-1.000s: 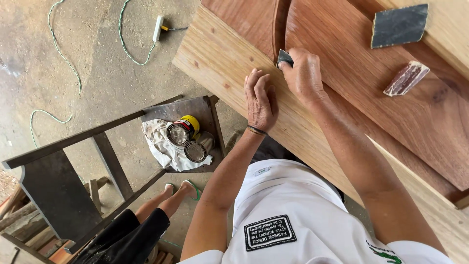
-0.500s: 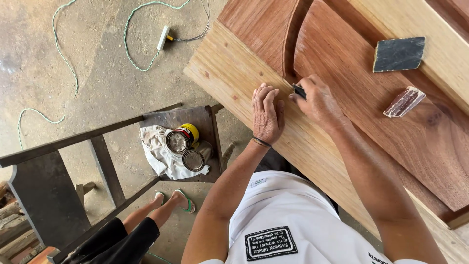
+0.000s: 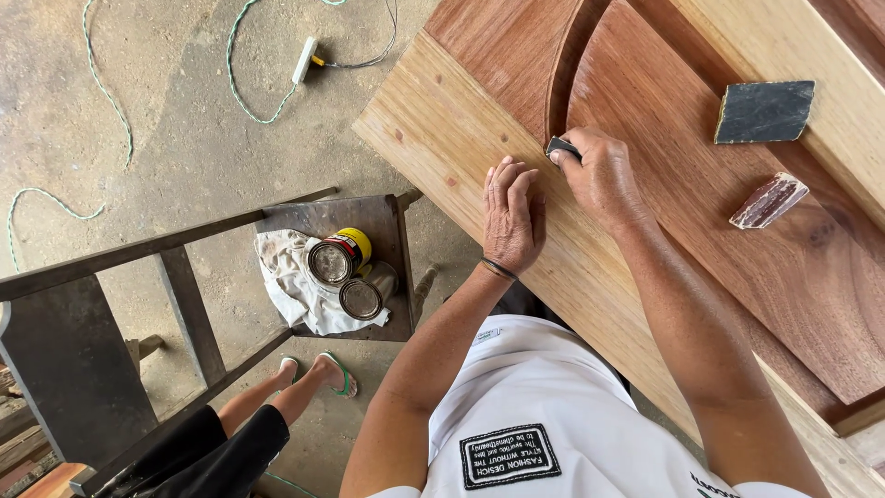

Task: The person sands the surface of a wooden door using a sanding block. They work on the flat panels and the raised frame, moving the block back and forth to smooth the wood. The person occasionally switches hands and adjusts their position to reach different areas of the door.

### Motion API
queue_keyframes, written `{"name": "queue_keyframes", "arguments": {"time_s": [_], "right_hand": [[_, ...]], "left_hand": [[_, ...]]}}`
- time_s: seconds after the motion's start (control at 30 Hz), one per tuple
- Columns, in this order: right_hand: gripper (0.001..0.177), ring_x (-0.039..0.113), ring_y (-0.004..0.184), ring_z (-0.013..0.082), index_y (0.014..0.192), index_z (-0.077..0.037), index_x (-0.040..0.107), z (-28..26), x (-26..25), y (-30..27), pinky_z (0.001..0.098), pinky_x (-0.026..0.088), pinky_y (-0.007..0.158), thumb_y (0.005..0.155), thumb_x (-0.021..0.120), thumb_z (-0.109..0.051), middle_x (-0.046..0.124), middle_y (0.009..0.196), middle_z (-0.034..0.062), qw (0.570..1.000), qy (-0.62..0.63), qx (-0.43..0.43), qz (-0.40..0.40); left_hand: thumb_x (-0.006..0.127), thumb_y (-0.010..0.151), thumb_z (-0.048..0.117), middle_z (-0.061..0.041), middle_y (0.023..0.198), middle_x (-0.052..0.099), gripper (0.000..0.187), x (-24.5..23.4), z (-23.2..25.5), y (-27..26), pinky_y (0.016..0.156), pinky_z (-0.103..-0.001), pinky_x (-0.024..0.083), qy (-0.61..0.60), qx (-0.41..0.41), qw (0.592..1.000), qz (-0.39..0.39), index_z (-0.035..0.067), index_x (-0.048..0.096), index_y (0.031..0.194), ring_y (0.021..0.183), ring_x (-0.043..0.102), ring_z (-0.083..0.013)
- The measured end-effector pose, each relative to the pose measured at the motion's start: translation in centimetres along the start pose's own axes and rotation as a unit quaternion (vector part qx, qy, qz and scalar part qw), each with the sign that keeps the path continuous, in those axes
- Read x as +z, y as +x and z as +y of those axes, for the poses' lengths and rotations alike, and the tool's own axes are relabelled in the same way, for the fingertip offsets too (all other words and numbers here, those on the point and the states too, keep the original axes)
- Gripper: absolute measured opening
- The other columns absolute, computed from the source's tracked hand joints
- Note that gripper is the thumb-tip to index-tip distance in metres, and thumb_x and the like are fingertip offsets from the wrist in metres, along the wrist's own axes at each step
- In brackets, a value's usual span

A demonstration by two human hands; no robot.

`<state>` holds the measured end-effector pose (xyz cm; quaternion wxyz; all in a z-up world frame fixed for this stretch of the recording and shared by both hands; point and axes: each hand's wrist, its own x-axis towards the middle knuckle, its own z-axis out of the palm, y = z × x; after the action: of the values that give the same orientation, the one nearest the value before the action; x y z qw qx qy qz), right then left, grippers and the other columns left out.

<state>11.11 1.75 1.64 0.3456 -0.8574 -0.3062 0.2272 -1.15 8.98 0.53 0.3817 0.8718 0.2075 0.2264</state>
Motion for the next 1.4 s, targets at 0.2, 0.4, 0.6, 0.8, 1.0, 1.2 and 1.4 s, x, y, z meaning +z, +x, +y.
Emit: {"name": "queue_keyframes", "arguments": {"time_s": [0.2,0.4,0.6,0.8,1.0,1.2,1.4], "right_hand": [[0.005,0.057,0.072,0.0321,0.081,-0.006,0.061,2.6,-1.4,-3.6,0.0387,0.045,0.060,0.077,0.062,-0.007,0.055,0.071,0.0140,0.996,-0.079,-0.034,0.009],[0.007,0.058,0.069,0.0268,0.081,-0.010,0.061,2.5,0.3,-1.1,0.0359,0.046,0.060,0.077,0.062,-0.015,0.056,0.067,0.0083,0.991,-0.102,-0.079,0.027],[0.009,0.058,0.071,0.0301,0.082,-0.008,0.063,3.3,-1.0,-3.8,0.0378,0.045,0.061,0.075,0.065,-0.013,0.057,0.067,0.0117,0.997,-0.050,-0.050,0.033],[0.014,0.051,0.060,0.0153,0.088,-0.006,0.062,4.4,-7.1,-12.4,0.0288,0.037,0.058,0.083,0.058,-0.019,0.060,0.072,0.0039,0.985,-0.074,0.142,-0.065],[0.011,0.056,0.072,0.0304,0.076,-0.007,0.056,4.9,-3.4,-7.2,0.0378,0.043,0.061,0.080,0.062,-0.017,0.053,0.067,0.0121,0.997,-0.078,0.016,-0.002],[0.006,0.057,0.066,0.0308,0.073,-0.006,0.059,5.1,-5.3,-8.2,0.0373,0.044,0.056,0.072,0.065,-0.006,0.054,0.064,0.0106,0.999,0.017,-0.048,0.016],[0.014,0.056,0.068,0.0374,0.080,-0.002,0.059,12.3,-12.7,-23.8,0.0405,0.043,0.059,0.076,0.061,-0.015,0.057,0.067,0.0170,0.997,-0.003,0.081,-0.018]], "left_hand": [[0.048,0.083,0.017,-0.010,0.110,0.040,0.030,-0.1,-0.1,0.1,0.103,-0.042,0.021,-0.011,-0.002,1.000,0.005,0.009,0.040,0.111,0.117,0.036,-0.0294],[0.048,0.083,0.018,-0.010,0.110,0.040,0.031,-0.2,0.0,0.2,0.103,-0.043,0.019,0.003,0.003,1.000,-0.004,0.009,0.040,0.112,0.117,0.036,-0.0295],[0.047,0.084,0.016,-0.010,0.109,0.041,0.029,-0.1,0.1,0.3,0.102,-0.043,0.021,-0.008,0.005,1.000,0.001,0.008,0.040,0.111,0.116,0.036,-0.0306],[0.039,0.088,0.015,-0.014,0.111,0.041,0.024,-0.5,0.8,0.6,0.103,-0.047,0.024,-0.013,0.011,1.000,-0.014,0.003,0.038,0.109,0.116,0.035,-0.0308],[0.043,0.086,0.015,-0.011,0.109,0.040,0.030,0.4,0.2,0.3,0.102,-0.045,0.018,0.025,0.028,0.999,-0.012,0.008,0.037,0.114,0.117,0.033,-0.0302],[0.039,0.088,0.014,-0.011,0.110,0.041,0.028,0.9,0.2,0.2,0.100,-0.045,0.021,0.053,0.049,0.997,-0.018,0.008,0.036,0.115,0.116,0.035,-0.0286],[0.041,0.087,0.012,-0.011,0.107,0.044,0.026,1.9,-0.4,-0.4,0.099,-0.041,0.022,0.067,0.090,0.994,-0.004,0.003,0.037,0.112,0.112,0.040,-0.0301]]}}
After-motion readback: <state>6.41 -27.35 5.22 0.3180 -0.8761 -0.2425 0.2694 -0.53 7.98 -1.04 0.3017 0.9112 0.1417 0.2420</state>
